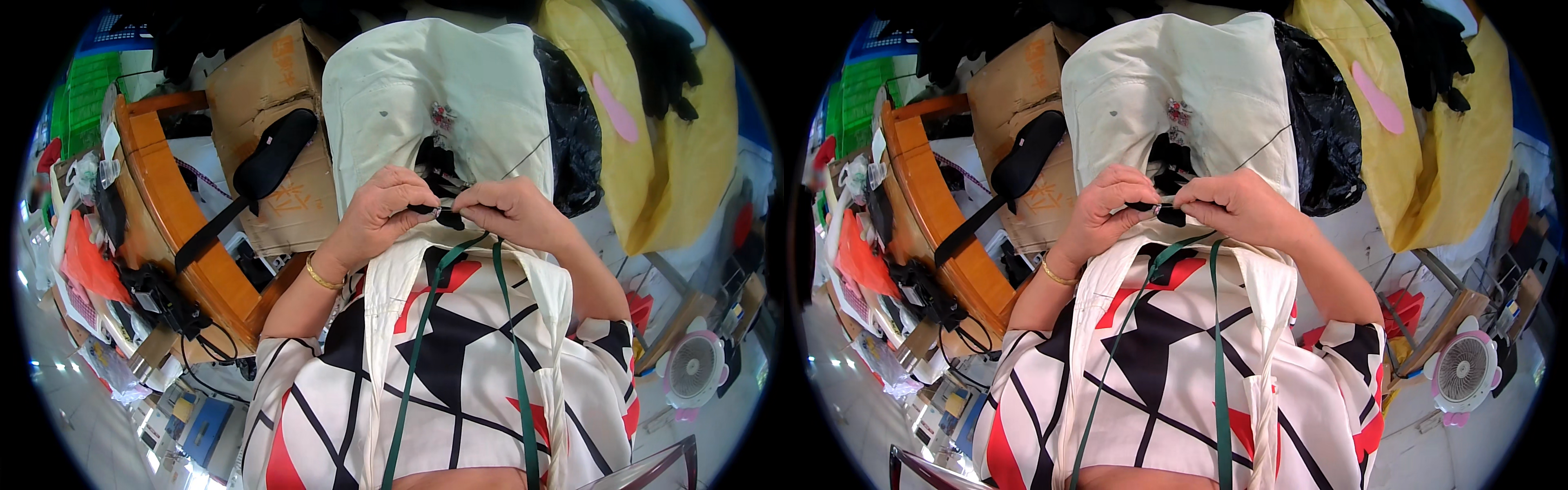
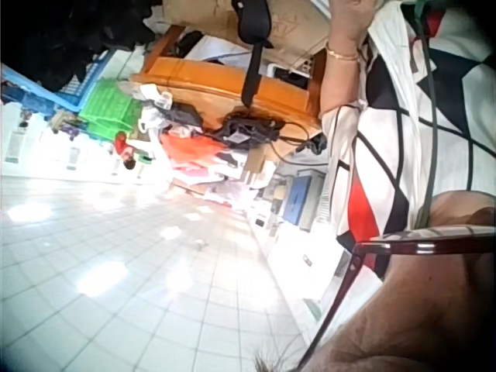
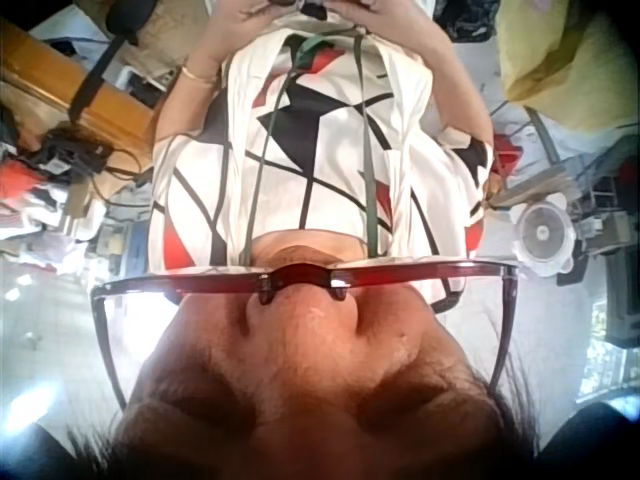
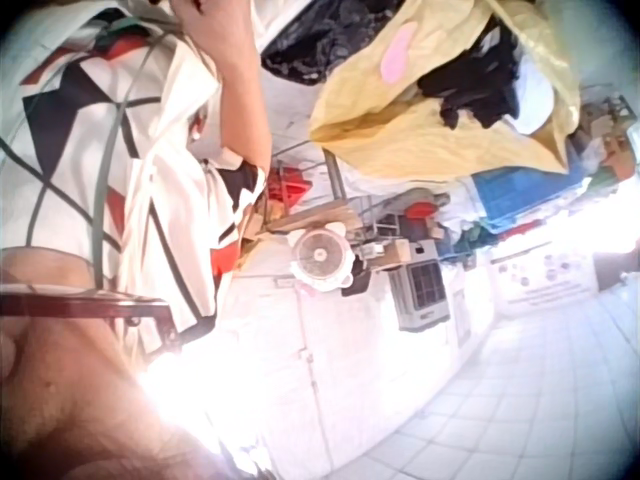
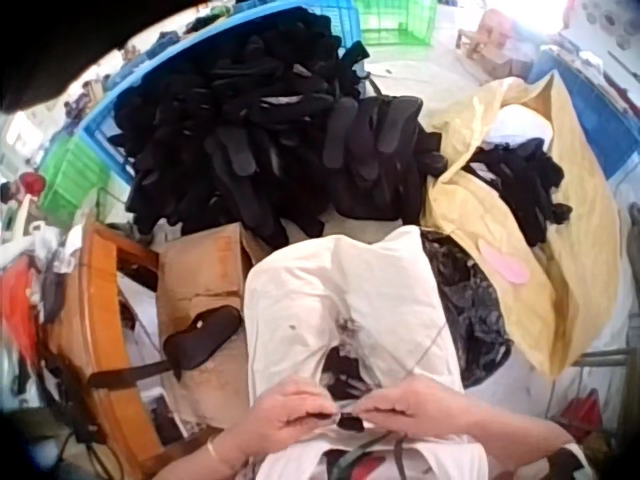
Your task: The person sits on the floor and sews a black shoe using a needle and thread. They repeatedly insert the needle into the shoe's sole and pull the thread through to stitch the material. The person works on the shoe held in their lap, occasionally adjusting their grip on the item.
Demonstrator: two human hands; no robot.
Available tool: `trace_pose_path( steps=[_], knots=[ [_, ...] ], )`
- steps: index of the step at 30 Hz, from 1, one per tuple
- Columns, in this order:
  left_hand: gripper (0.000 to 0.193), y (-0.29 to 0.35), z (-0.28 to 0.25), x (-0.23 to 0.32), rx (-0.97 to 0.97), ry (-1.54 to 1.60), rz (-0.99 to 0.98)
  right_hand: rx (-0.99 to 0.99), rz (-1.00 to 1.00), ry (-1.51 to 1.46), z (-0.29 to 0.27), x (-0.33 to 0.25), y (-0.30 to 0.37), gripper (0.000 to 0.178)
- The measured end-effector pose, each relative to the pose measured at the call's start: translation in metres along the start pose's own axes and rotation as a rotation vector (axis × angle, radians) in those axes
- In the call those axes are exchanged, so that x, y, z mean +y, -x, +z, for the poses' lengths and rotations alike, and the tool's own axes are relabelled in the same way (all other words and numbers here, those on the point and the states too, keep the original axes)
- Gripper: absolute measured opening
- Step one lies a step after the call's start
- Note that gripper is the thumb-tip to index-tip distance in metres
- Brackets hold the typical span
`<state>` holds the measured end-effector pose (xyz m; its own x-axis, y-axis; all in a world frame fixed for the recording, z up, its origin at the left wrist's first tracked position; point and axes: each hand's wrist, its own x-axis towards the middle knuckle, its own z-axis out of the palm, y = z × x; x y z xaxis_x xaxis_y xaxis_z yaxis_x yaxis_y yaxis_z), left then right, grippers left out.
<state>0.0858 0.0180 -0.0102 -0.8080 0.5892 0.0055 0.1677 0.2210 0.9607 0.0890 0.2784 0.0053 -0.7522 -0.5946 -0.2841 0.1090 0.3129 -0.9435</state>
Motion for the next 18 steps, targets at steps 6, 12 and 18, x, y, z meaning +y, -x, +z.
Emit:
trace_pose_path(
  steps=[6,12,18],
  knots=[
    [0.022,-0.0009,0.0008,0.0013,0.007,0.027,0.006,-0.01,-0.069,-0.015,-0.0004,0.003,-0.0008,0.016],
    [0.021,-0.0017,0.001,0.0026,0.013,0.059,-0.006,-0.049,-0.011,-0.052,-0.0032,-0.0006,-0.0009,0.017],
    [0.02,0.0004,0.0024,0.0021,0.009,0.153,-0.022,-0.056,-0.022,-0.181,0.0044,0.0053,-0.003,0.017]
  ],
)
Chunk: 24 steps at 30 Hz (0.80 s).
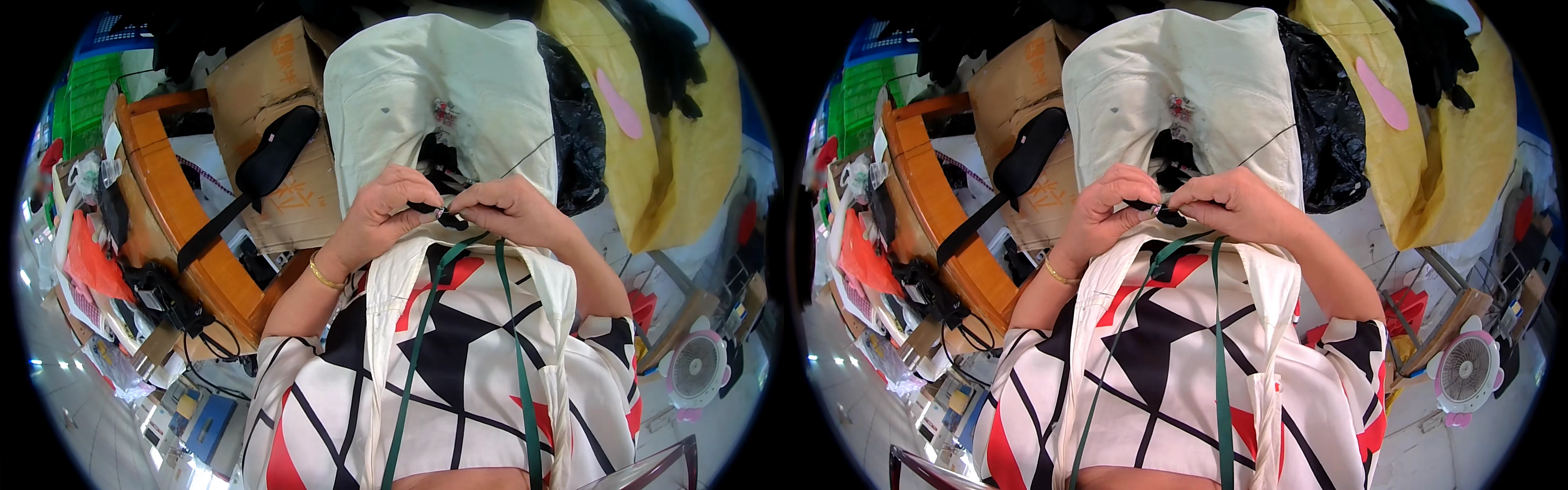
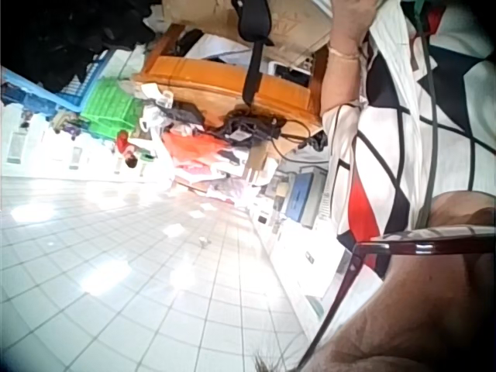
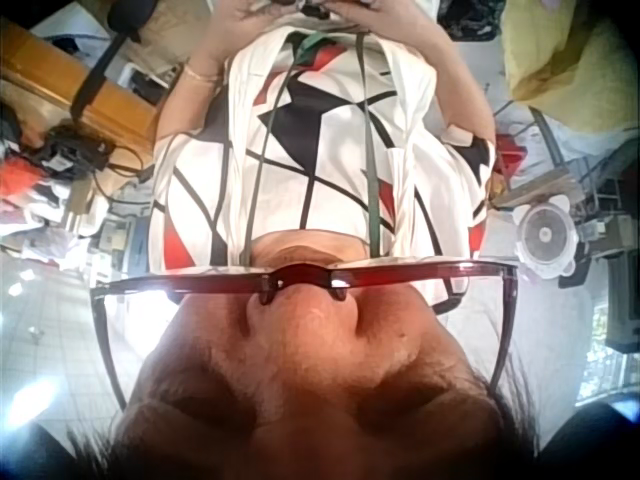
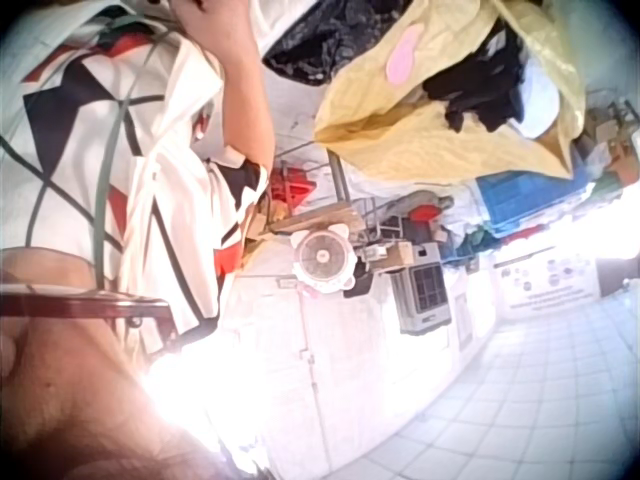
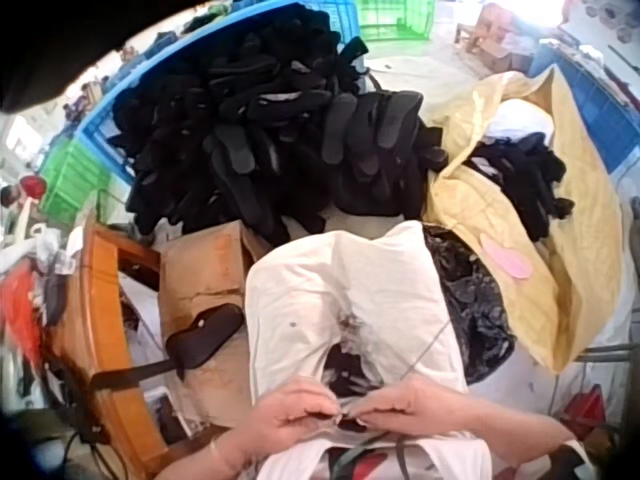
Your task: The person sits on the floor and sews a black shoe using a needle and thread. They repeatedly insert the needle into the shoe's sole and pull the thread through to stitch the material. The person works on the shoe held in their lap, occasionally adjusting their grip on the item.
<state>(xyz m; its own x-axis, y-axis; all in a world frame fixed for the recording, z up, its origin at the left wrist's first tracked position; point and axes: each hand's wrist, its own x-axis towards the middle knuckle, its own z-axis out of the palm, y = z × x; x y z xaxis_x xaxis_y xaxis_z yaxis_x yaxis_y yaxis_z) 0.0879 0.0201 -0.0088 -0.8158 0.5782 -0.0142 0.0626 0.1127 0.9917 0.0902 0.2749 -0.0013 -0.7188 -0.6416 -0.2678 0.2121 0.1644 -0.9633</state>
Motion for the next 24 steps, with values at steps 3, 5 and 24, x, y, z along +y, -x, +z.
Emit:
trace_pose_path(
  steps=[3,5,24],
  knots=[
    [0.019,0.004,0.006,-0.002,0.028,0.193,-0.068,0.005,0.004,-0.08,0.006,0.005,-0.001,0.014],
    [0.019,0.007,0.01,-0.005,0.048,0.293,-0.094,0.022,-0.002,-0.101,0.01,0.005,-0.001,0.012],
    [0.016,0.0,0.015,-0.005,0.105,-0.075,-0.098,0.117,0.312,-0.282,0.016,-0.014,-0.014,0.034]
  ],
)
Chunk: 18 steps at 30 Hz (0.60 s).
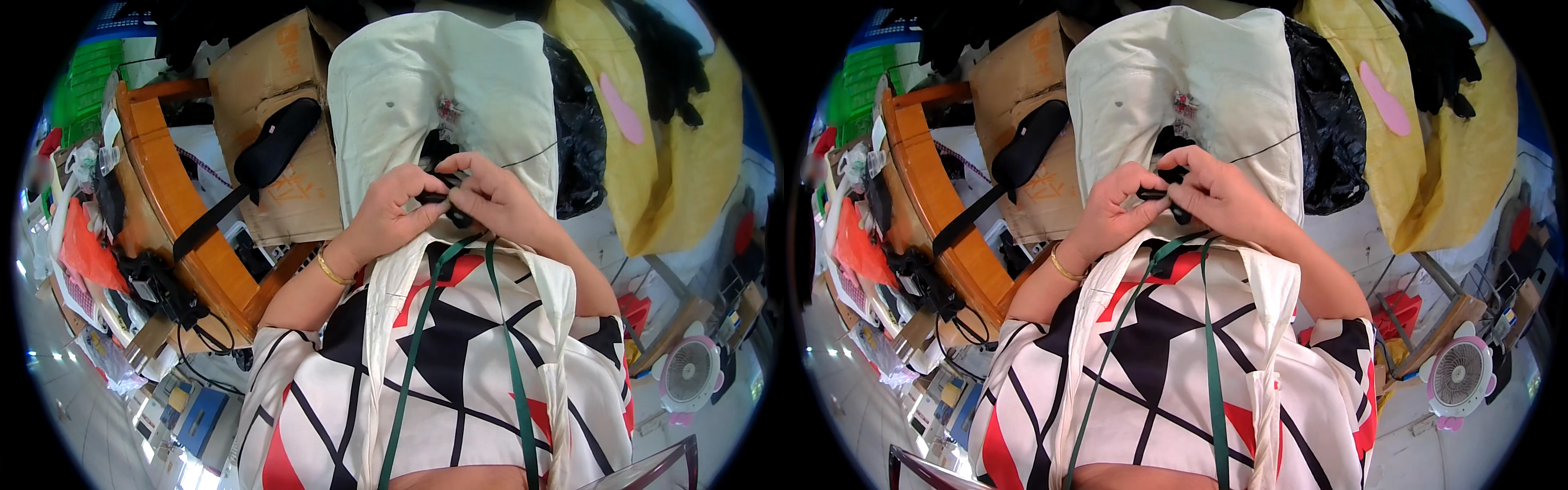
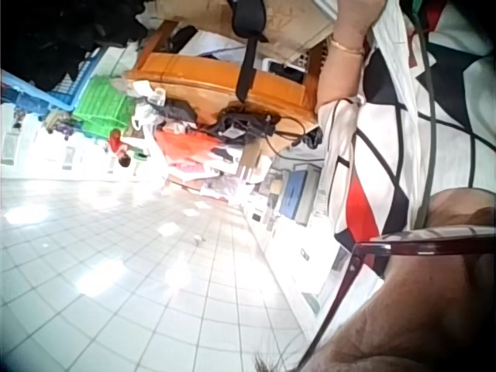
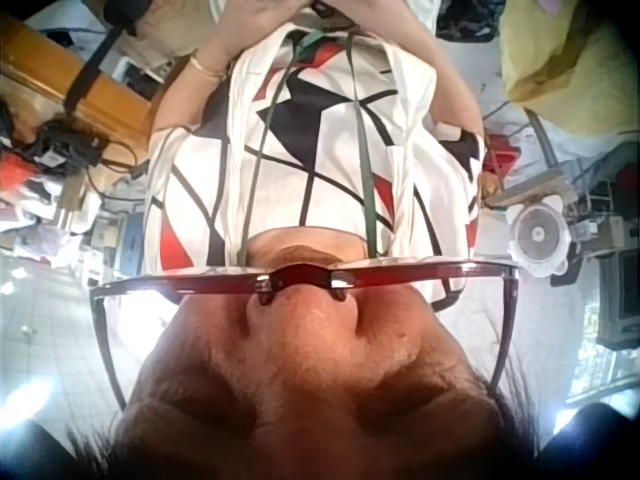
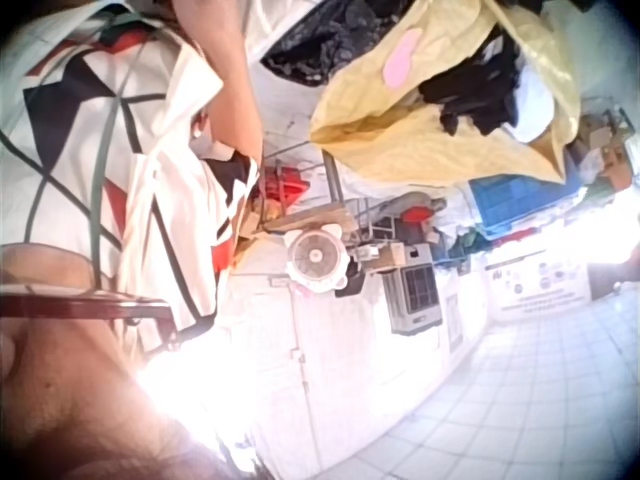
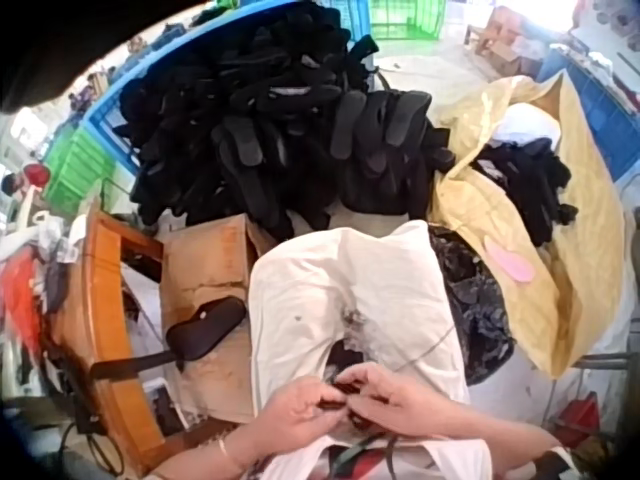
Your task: The person sits on the floor and sews a black shoe using a needle and thread. They repeatedly insert the needle into the shoe's sole and pull the thread through to stitch the material. The person works on the shoe held in their lap, occasionally adjusting their grip on the item.
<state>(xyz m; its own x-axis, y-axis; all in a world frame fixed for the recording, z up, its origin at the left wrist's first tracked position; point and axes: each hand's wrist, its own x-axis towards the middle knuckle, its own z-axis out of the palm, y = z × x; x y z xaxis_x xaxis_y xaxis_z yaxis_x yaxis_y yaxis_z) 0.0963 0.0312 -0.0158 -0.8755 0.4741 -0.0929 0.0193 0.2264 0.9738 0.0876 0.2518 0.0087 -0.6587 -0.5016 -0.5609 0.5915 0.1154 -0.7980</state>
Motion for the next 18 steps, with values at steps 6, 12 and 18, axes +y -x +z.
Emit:
trace_pose_path(
  steps=[6,12,18],
  knots=[
    [0.009,-0.005,0.0,-0.003,0.128,0.216,-0.353,0.363,-0.607,0.509,-0.013,0.0,-0.003,0.021],
    [0.008,-0.008,0.0,0.002,0.11,0.521,-0.408,0.684,-0.643,0.817,-0.021,0.016,-0.02,0.019],
    [0.012,-0.009,0.004,0.004,0.216,0.364,-0.318,0.527,-0.777,0.644,-0.007,-0.004,-0.021,0.031]
  ],
)
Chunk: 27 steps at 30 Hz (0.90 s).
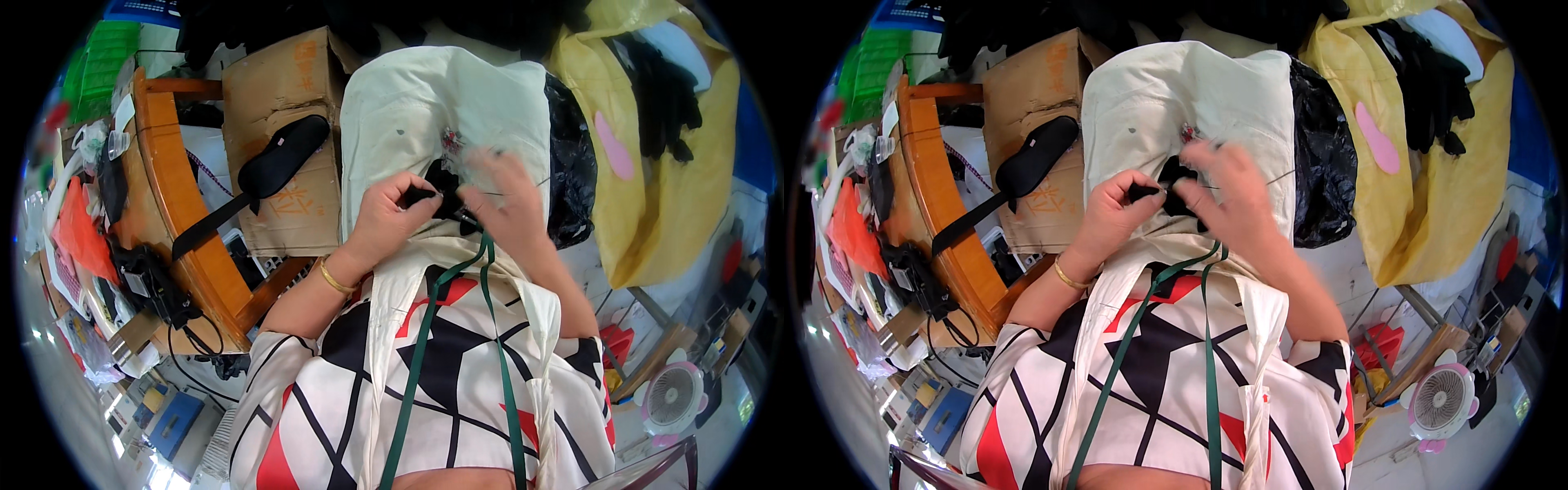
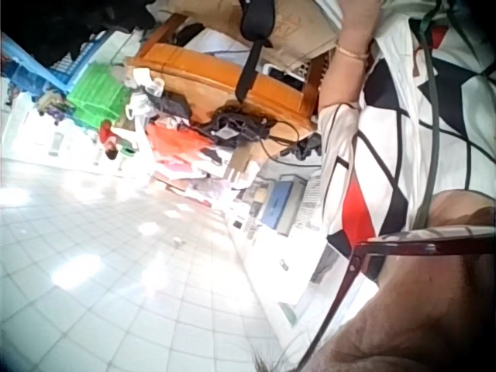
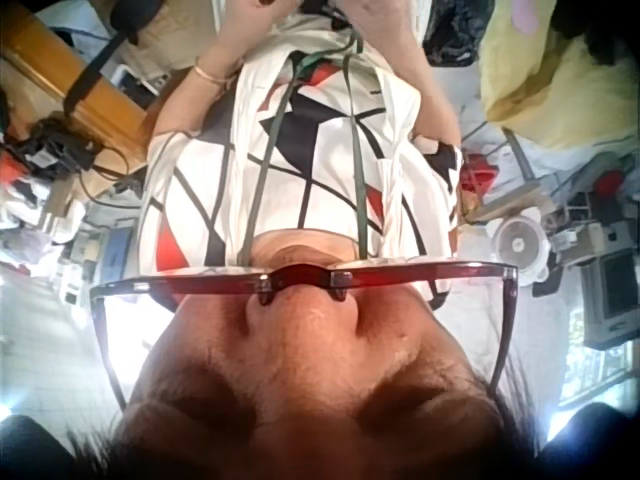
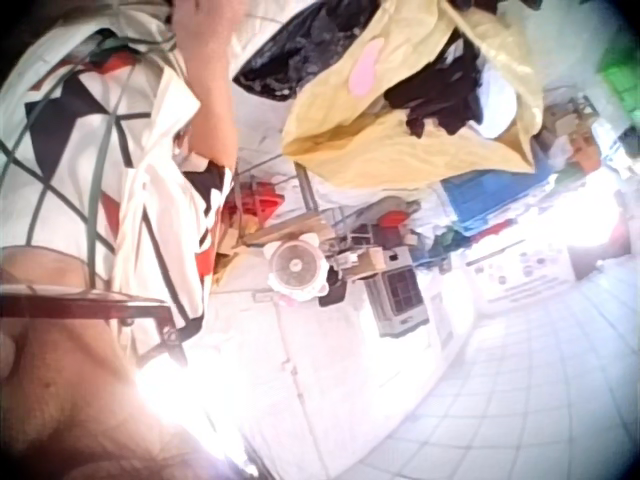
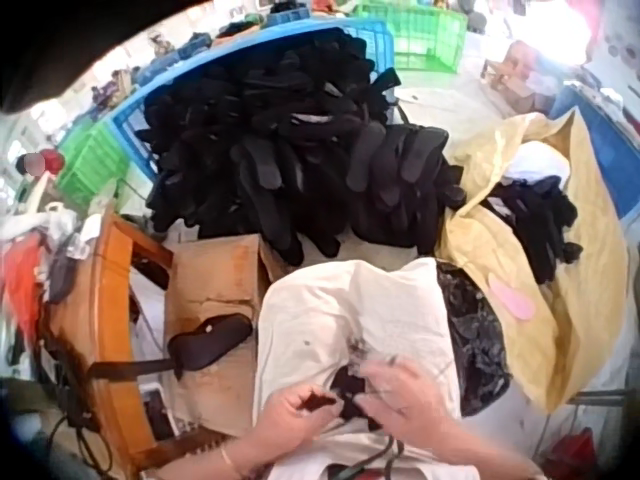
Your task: The person sits on the floor and sews a black shoe using a needle and thread. They repeatedly insert the needle into the shoe's sole and pull the thread through to stitch the material. The person works on the shoe held in their lap, occasionally adjusting their grip on the item.
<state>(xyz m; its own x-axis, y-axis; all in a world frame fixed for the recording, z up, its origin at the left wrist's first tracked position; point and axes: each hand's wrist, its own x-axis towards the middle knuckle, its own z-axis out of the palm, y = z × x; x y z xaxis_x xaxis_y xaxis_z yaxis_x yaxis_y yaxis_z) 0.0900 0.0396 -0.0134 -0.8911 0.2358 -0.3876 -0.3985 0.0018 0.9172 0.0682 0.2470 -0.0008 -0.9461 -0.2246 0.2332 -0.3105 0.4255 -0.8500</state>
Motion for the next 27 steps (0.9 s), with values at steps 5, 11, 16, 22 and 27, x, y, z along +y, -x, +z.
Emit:
trace_pose_path(
  steps=[5,11,16,22,27],
  knots=[
    [0.021,0.002,0.002,0.0,0.006,-0.268,0.252,-0.006,-0.277,0.2,0.024,-0.013,0.004,0.021],
    [0.018,0.002,0.004,0.007,0.04,-0.512,0.45,-0.035,-0.587,0.162,0.024,-0.053,0.01,0.019],
    [0.016,-0.01,-0.023,0.011,0.257,-0.596,0.529,-0.186,0.459,-0.462,-0.014,-0.038,0.015,0.01],
    [0.016,-0.016,-0.064,0.011,0.392,-0.805,0.744,0.566,0.623,-1.141,-0.162,0.046,0.038,0.022],
    [0.013,-0.021,-0.081,0.008,0.447,-0.791,0.662,1.231,0.278,-1.025,-0.306,0.136,0.104,0.022]
  ],
)
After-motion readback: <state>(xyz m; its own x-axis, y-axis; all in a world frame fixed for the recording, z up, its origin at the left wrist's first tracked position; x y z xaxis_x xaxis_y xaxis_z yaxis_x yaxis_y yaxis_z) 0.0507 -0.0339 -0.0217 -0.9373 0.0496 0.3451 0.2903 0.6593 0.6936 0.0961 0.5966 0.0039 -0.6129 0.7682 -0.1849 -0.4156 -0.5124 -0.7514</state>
